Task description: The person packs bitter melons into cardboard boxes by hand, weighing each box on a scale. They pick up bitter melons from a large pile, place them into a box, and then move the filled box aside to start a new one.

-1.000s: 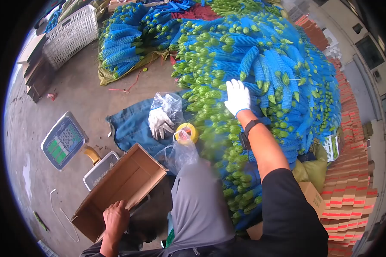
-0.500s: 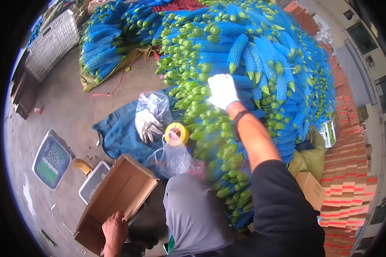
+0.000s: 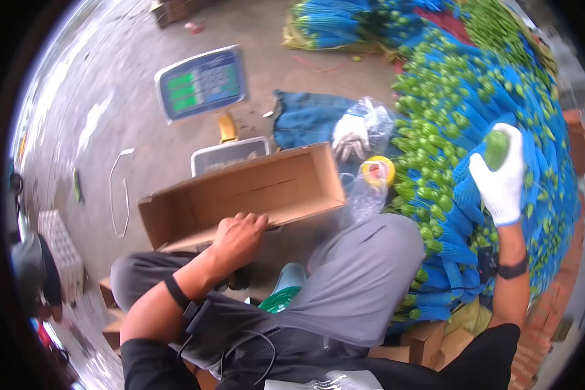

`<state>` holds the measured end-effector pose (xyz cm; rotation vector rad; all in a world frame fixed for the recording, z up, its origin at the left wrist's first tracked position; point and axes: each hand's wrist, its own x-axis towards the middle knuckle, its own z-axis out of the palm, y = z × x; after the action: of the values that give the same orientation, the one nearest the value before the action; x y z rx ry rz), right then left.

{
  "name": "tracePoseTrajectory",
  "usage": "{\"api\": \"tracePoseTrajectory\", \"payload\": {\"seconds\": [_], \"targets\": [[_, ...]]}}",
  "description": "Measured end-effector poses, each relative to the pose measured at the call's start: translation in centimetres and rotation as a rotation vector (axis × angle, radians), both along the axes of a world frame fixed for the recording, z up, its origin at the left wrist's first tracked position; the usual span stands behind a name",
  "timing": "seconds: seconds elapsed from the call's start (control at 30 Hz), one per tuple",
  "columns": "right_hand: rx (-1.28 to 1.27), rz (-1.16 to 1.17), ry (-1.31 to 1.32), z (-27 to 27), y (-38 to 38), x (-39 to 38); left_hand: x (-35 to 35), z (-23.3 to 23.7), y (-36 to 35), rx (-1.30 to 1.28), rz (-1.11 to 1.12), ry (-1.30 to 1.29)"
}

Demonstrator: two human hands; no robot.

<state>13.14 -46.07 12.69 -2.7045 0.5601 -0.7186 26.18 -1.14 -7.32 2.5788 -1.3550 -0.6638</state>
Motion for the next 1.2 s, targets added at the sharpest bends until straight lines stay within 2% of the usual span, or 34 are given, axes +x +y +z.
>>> {"api": "tracePoseTrajectory", "payload": {"seconds": [0.1,0.2,0.33,0.37,0.4,0.47,0.5,0.53,0.6,0.63,0.67,0.7,0.77,0.83,0.87,0.9,0.97,1.0,1.03,1.1,1.13,1.2], "targets": [[0.199,0.270,0.005,4.4,7.4,3.2,-0.6,0.2,0.9,0.040,-0.042,-0.065],[0.210,0.572,0.015,7.2,14.8,7.0,-1.3,0.5,2.5,0.082,-0.097,-0.092],[0.166,0.876,0.009,6.1,24.2,13.1,-2.8,0.2,3.6,0.033,-0.071,-0.041],[0.151,0.939,0.009,5.2,26.6,14.5,-2.8,-1.4,3.6,0.155,-0.244,0.002],[0.137,0.997,0.004,3.9,29.2,15.9,-4.0,-4.8,3.8,0.024,-0.189,-0.041],[0.108,1.092,0.065,0.7,34.1,17.8,-4.7,-6.1,3.9,-0.327,-0.066,-0.076],[0.041,1.170,0.197,-1.0,36.2,18.8,-4.2,-4.3,3.6,-0.546,0.004,-0.064],[0.062,1.135,0.318,-2.5,38.5,19.2,-4.7,-3.1,3.5,-0.241,-0.076,-0.216],[0.053,1.172,0.591,-5.9,42.0,20.7,-1.5,4.7,3.0,-0.170,0.074,0.480],[0.030,1.194,0.629,-8.8,43.3,20.8,-1.4,5.1,3.1,-0.170,0.086,0.463],[0.019,1.179,0.690,-10.6,44.6,21.1,-0.9,6.8,3.6,-0.216,0.328,0.757],[-0.022,1.170,0.766,-12.7,45.7,21.5,-3.5,-1.3,1.8,-0.512,0.376,0.402],[-0.076,1.143,0.884,-17.4,47.1,22.1,-5.0,-2.3,3.1,-0.578,0.520,0.698],[-0.141,1.117,0.939,-21.2,47.6,22.4,-5.8,-5.4,1.7,0.061,-0.049,0.317],[-0.154,1.110,0.966,-22.7,47.5,22.8,-7.0,-6.0,2.0,0.014,0.028,0.139],[-0.115,1.102,1.053,-24.2,47.5,23.7,-7.6,-6.6,1.4,0.023,0.088,0.118],[-0.014,1.144,0.961,-25.5,46.7,23.6,-7.6,-5.4,1.0,0.040,0.210,0.079],[0.007,1.182,0.946,-25.9,45.9,23.8,-5.0,-1.2,2.0,0.194,0.036,0.141],[0.046,1.194,0.923,-26.1,44.8,23.8,-3.6,1.1,2.7,0.342,-0.145,0.201],[0.012,1.187,1.056,-28.8,42.5,25.1,-3.6,1.1,3.2,0.301,-0.153,0.135],[-0.005,1.174,1.038,-29.8,40.9,25.1,-3.6,1.7,3.4,0.282,-0.118,0.145],[-0.127,1.059,1.297,-26.9,40.1,25.1,-3.6,2.0,3.7,0.264,-0.084,0.156]]}}
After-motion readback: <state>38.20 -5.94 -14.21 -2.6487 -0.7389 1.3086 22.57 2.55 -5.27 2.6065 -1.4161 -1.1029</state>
